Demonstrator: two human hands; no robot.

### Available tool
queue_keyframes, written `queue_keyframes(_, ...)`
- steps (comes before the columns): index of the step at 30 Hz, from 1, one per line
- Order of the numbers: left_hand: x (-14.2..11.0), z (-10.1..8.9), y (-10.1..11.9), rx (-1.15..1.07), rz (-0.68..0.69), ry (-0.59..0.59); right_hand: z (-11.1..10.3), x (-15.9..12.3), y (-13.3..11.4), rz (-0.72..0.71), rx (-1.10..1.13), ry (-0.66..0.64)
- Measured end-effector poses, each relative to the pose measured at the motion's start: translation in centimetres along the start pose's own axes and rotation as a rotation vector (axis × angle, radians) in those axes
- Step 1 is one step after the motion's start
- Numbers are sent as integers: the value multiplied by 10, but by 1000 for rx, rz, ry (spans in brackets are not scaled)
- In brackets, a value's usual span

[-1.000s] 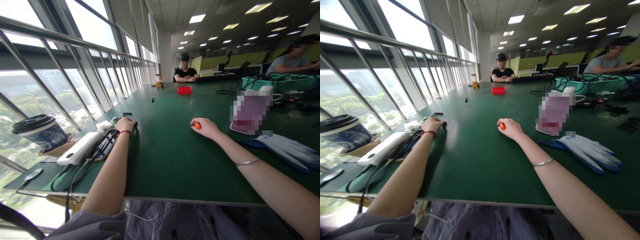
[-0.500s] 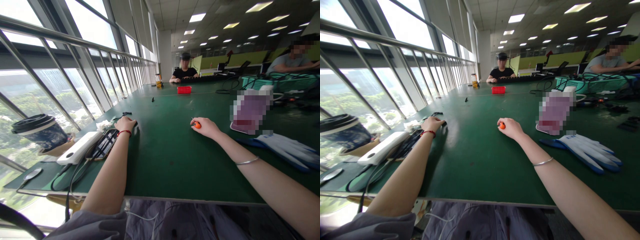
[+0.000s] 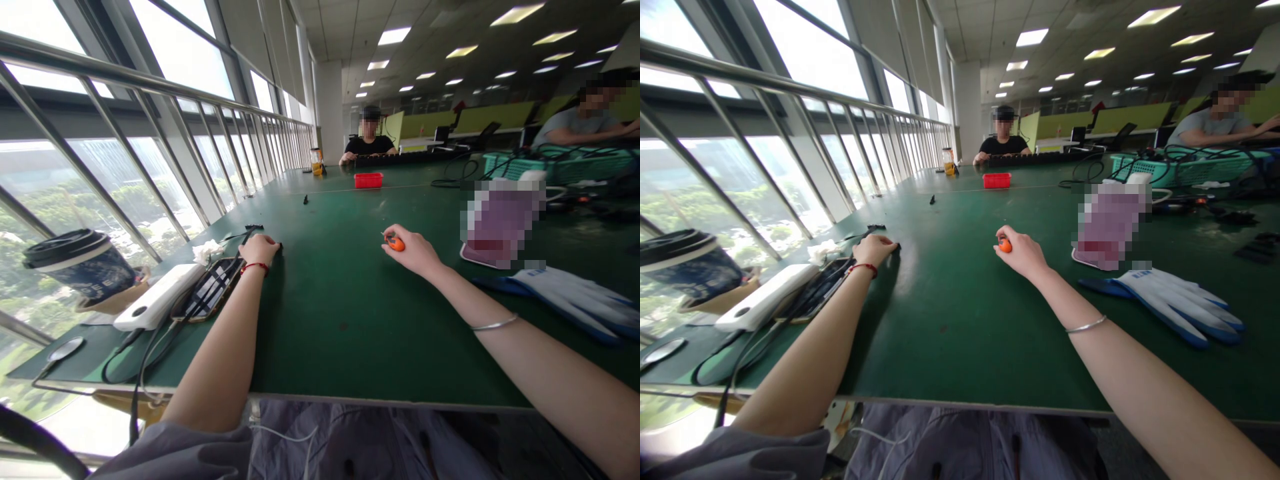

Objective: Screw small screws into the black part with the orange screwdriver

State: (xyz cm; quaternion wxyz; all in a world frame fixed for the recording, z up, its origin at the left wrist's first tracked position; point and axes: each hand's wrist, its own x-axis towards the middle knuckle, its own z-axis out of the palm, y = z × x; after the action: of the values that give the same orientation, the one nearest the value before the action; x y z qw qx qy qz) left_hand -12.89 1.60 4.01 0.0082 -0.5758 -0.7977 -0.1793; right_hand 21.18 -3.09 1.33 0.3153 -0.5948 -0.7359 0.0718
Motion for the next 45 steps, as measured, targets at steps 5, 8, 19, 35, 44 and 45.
queue_keyframes(5, -14, 19, 38, -211, 296, -147, -11, -5, -18, -95, 101, 339)
queue_keyframes(8, -38, 35, 74, -320, 554, -228, -21, -11, -32, -139, 192, 464)
queue_keyframes(19, -84, 56, 117, -409, 858, -209, -22, -14, -44, -68, 460, 506)
queue_keyframes(35, -85, 55, 115, -375, 918, -167, -14, -21, -52, -99, 378, 378)
queue_keyframes(44, -86, 54, 116, -368, 927, -157, -17, -22, -53, -101, 387, 389)
queue_keyframes(45, -86, 54, 116, -367, 930, -155, -17, -22, -53, -102, 392, 382)
